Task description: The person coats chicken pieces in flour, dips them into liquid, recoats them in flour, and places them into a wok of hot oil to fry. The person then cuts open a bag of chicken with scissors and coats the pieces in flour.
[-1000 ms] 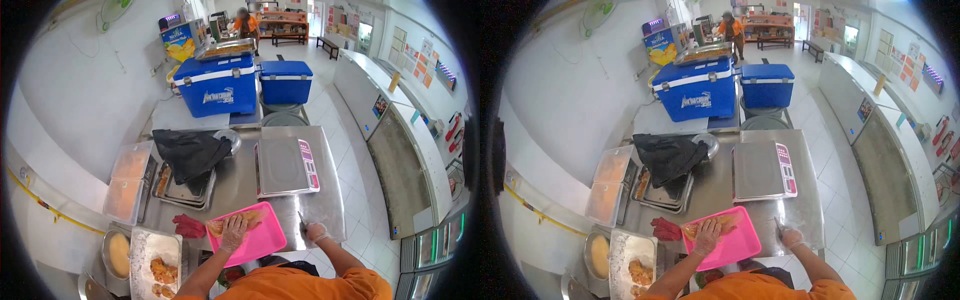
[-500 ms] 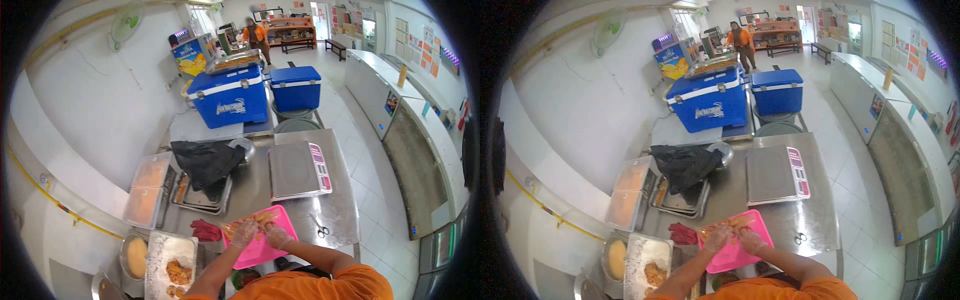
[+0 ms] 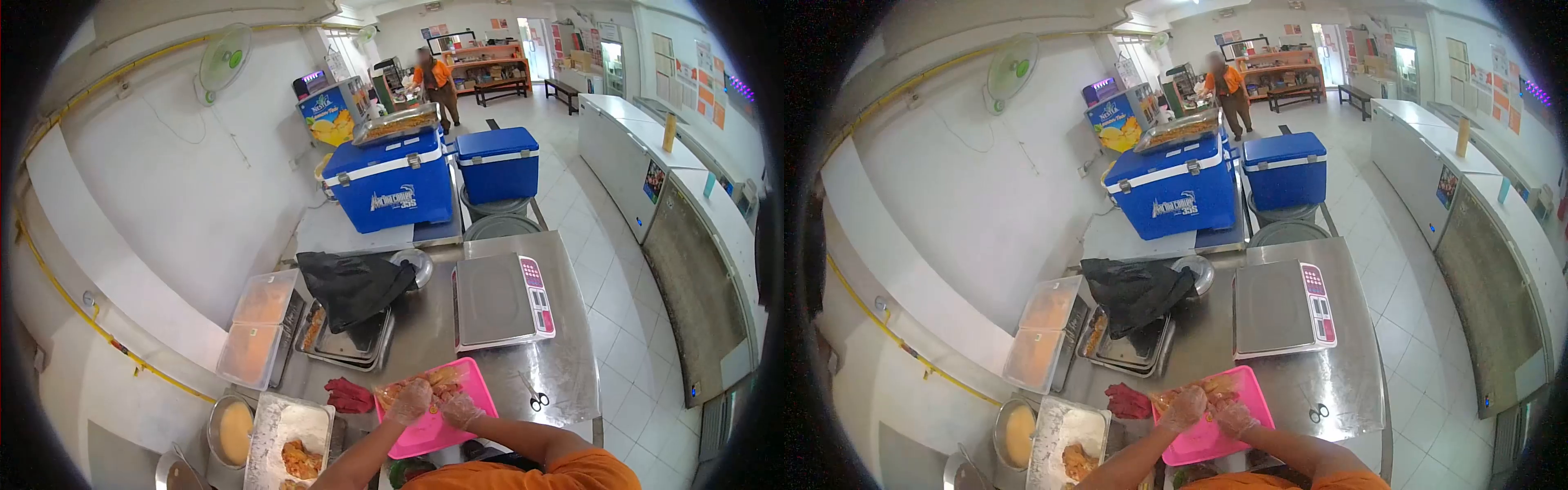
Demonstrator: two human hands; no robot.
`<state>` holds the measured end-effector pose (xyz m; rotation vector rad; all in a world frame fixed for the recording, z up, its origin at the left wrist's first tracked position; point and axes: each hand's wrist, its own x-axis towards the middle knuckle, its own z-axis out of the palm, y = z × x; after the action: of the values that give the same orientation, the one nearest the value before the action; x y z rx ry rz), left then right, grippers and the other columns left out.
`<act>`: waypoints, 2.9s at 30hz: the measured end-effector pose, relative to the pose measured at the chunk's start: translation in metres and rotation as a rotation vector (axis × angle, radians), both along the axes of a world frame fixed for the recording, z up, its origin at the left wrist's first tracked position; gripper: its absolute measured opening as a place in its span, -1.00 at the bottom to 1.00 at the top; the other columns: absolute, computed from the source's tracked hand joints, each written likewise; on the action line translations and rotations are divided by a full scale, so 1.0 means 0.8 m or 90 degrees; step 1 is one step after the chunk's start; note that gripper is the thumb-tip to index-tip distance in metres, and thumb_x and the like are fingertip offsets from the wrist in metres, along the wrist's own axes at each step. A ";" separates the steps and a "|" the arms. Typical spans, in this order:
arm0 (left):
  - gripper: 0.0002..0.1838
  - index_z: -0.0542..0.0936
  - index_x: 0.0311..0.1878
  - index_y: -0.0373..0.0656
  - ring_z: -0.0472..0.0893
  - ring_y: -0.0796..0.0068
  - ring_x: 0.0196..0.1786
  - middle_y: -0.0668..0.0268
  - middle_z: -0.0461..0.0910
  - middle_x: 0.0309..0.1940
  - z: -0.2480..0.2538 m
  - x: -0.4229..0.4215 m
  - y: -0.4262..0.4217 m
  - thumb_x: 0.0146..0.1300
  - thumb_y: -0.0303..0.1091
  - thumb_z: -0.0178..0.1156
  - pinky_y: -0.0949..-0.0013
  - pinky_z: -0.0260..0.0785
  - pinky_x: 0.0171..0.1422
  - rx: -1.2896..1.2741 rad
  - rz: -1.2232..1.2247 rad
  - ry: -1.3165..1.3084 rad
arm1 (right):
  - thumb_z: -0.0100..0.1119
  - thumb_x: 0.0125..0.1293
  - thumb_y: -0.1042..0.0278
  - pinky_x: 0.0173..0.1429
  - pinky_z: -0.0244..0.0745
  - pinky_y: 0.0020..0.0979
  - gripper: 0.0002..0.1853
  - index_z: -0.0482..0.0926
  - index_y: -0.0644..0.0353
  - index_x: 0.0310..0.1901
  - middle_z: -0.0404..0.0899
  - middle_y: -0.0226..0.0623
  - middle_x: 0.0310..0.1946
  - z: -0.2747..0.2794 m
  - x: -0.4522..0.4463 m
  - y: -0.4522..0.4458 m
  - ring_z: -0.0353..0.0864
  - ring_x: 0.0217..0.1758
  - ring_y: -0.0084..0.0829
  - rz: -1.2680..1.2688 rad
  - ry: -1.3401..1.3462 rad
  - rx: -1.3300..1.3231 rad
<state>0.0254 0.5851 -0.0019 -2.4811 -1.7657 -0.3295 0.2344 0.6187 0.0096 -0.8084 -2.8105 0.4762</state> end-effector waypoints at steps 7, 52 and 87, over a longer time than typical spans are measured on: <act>-0.71 0.58 -0.01 -0.20 0.50 -0.07 0.24 -0.01 0.55 0.10 0.018 0.010 -0.022 0.31 -0.23 0.20 -0.17 0.29 0.36 0.048 -0.005 0.075 | 0.07 0.28 0.31 -0.16 0.52 0.02 -0.64 0.59 0.19 0.07 0.60 -0.12 -0.13 -0.096 -0.035 -0.001 0.64 -0.17 -0.13 0.055 0.063 0.106; -0.75 0.80 -0.21 -0.06 0.76 0.14 -0.07 0.10 0.76 -0.17 0.022 -0.063 0.112 0.04 -0.22 0.43 0.11 0.61 0.02 -0.492 0.412 -0.035 | 0.26 0.28 0.18 0.07 0.47 -0.09 -0.77 0.59 0.15 -0.17 0.55 -0.17 -0.18 0.097 0.017 0.013 0.54 -0.02 -0.05 0.246 0.124 -0.059; -0.78 0.51 -0.09 -0.15 0.45 0.27 0.16 0.23 0.42 0.03 0.360 -0.050 -0.358 0.20 -0.58 0.07 0.25 0.35 0.35 0.193 0.408 -0.834 | 0.39 0.01 0.09 -0.07 0.30 -0.20 -0.83 0.60 -0.13 -0.43 0.63 -0.62 -0.17 0.444 -0.150 -0.015 0.51 -0.13 -0.41 0.555 0.063 0.231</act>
<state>-0.0144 0.2991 0.2865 -1.2647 -2.3636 -2.2289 0.1141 0.6066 0.3650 0.5253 -2.8838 0.0805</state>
